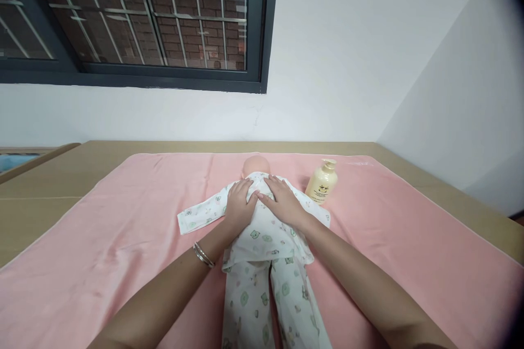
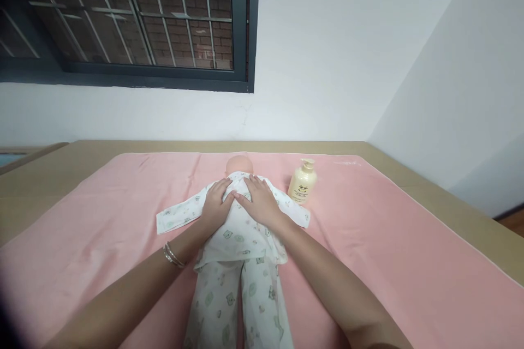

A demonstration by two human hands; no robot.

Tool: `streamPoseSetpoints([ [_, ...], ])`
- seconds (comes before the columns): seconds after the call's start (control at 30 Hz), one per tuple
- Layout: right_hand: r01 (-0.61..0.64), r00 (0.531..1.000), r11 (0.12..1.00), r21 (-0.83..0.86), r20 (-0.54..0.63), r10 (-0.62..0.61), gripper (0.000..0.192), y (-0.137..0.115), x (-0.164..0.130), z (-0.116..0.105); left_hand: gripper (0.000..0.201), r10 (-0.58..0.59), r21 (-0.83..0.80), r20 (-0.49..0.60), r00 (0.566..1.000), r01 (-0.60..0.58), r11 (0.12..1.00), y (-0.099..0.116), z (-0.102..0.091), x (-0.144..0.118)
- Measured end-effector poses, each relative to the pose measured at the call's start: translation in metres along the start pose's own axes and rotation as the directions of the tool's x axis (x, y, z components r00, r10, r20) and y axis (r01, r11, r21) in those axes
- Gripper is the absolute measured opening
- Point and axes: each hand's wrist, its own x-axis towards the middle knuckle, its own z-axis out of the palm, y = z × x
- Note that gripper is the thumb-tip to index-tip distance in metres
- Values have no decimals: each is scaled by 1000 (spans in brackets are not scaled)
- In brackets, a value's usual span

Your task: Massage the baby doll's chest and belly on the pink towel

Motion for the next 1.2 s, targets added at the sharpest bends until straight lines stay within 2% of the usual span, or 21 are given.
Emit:
streamPoseSetpoints([
  [0.13, -13, 1000, 999, -44, 22, 14, 67, -7, -4, -3, 35, -13, -30, -2, 1000, 13, 999, -1, -1, 1],
  [0.27, 61, 998, 997, -54, 28, -60, 67, -24, -14, -11, 33, -30, -119, -25, 999, 27, 993, -2, -1, 1],
  [0.43, 145, 969, 985, -92, -189, -160, 52, -38, -22, -9, 37, -111, -266, -113, 987, 77, 961, -1, -1, -3],
  [0.47, 171, 964, 978, -117, -184, -191, 51, -39, -22, -7, 38, -137, -297, -126, 983, 94, 950, 0, -2, -4],
  [0.6, 261, 964, 952, -159, -9, -265, 46, -35, -21, -1, 41, -256, -419, -134, 957, 179, 890, 3, -5, -4],
  [0.63, 260, 964, 953, -157, -7, -265, 45, -34, -20, -2, 41, -281, -437, -130, 951, 199, 877, 3, -5, -3],
  [0.7, 243, 964, 958, -152, -74, -256, 45, -33, -19, -5, 41, -307, -454, -123, 944, 221, 863, 4, -6, -2],
  [0.8, 227, 959, 962, -151, -140, -248, 47, -33, -19, -6, 39, -309, -451, -118, 944, 226, 864, 4, -6, -1],
  [0.93, 208, 978, 965, -160, 11, -209, 49, -35, -20, -1, 38, -295, -441, -125, 947, 213, 872, 3, -5, -3],
  [1.03, 157, 988, 978, -136, 29, -155, 51, -38, -22, -1, 38, -292, -446, -123, 948, 210, 870, 3, -5, -3],
  [1.1, 130, 990, 982, -136, -36, -136, 52, -40, -23, -3, 38, -327, -490, -120, 938, 230, 841, 1, -4, 0],
  [1.17, 134, 985, 977, -169, -88, -150, 54, -41, -24, -4, 38, -407, -576, -118, 906, 271, 771, -3, -3, 6],
  [1.2, 160, 981, 969, -189, -76, -177, 55, -41, -24, -4, 38, -453, -627, -114, 884, 289, 723, -6, -2, 9],
])
